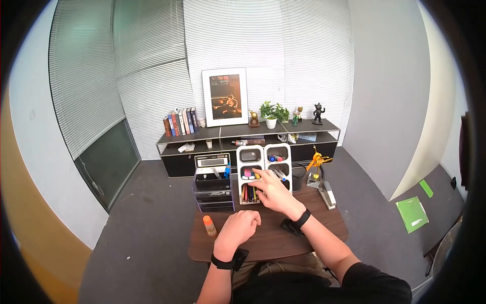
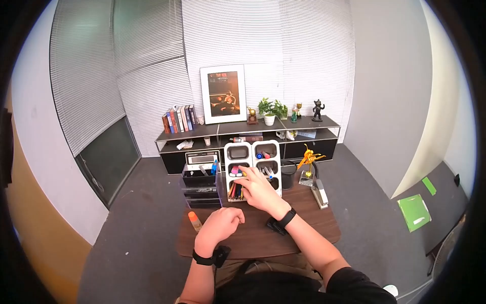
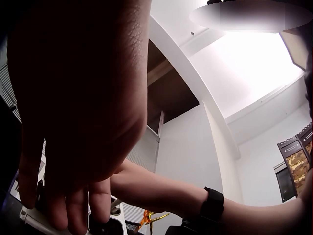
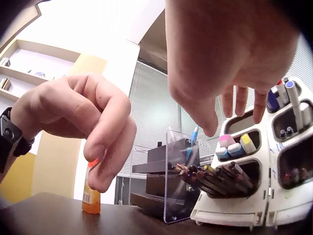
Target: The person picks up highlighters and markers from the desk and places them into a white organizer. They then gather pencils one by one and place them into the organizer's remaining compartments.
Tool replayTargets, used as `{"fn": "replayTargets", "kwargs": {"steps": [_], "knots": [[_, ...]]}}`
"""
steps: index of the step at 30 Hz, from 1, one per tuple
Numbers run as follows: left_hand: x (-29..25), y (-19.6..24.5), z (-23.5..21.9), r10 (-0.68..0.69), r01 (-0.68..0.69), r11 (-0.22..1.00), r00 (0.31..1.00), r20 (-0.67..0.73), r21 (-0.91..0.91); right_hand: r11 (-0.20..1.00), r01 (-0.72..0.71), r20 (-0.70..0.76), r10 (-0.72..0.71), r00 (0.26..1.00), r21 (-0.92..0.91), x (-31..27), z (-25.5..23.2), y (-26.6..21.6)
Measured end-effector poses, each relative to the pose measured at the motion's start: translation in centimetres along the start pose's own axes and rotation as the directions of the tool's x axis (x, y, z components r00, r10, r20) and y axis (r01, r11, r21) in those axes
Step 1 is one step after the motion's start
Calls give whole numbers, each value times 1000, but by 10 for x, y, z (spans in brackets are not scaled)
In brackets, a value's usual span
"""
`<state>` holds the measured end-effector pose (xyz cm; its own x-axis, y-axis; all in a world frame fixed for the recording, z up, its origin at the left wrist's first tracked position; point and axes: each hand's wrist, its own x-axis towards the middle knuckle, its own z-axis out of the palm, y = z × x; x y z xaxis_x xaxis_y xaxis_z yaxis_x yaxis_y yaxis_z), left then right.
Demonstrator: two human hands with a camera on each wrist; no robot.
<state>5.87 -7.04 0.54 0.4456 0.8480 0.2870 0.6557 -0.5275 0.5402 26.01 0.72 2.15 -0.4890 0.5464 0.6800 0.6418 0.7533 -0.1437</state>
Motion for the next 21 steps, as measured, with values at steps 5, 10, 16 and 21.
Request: {"fn": "replayTargets", "kwargs": {"steps": [5, 10, 16, 21], "knots": [[0, 0, 1, 14, -14, 1000, 1000, 5, 0, 993, 27, 84, -17, 996, -115, 12, 13, 9], [0, 0, -6, 13, -13, 1000, 1000, -21, -7, 989, 62, 44, -57, 997, -134, 8, 11, 9], [-1, -12, 5, -27, 27, 999, 999, -24, 28, 982, -159, 40, 164, 986, -101, -28, -10, -4], [-3, -15, 17, -129, 121, 987, 988, 79, 105, 982, -184, 100, 188, 977, -49, -56, -6, -7]]}}
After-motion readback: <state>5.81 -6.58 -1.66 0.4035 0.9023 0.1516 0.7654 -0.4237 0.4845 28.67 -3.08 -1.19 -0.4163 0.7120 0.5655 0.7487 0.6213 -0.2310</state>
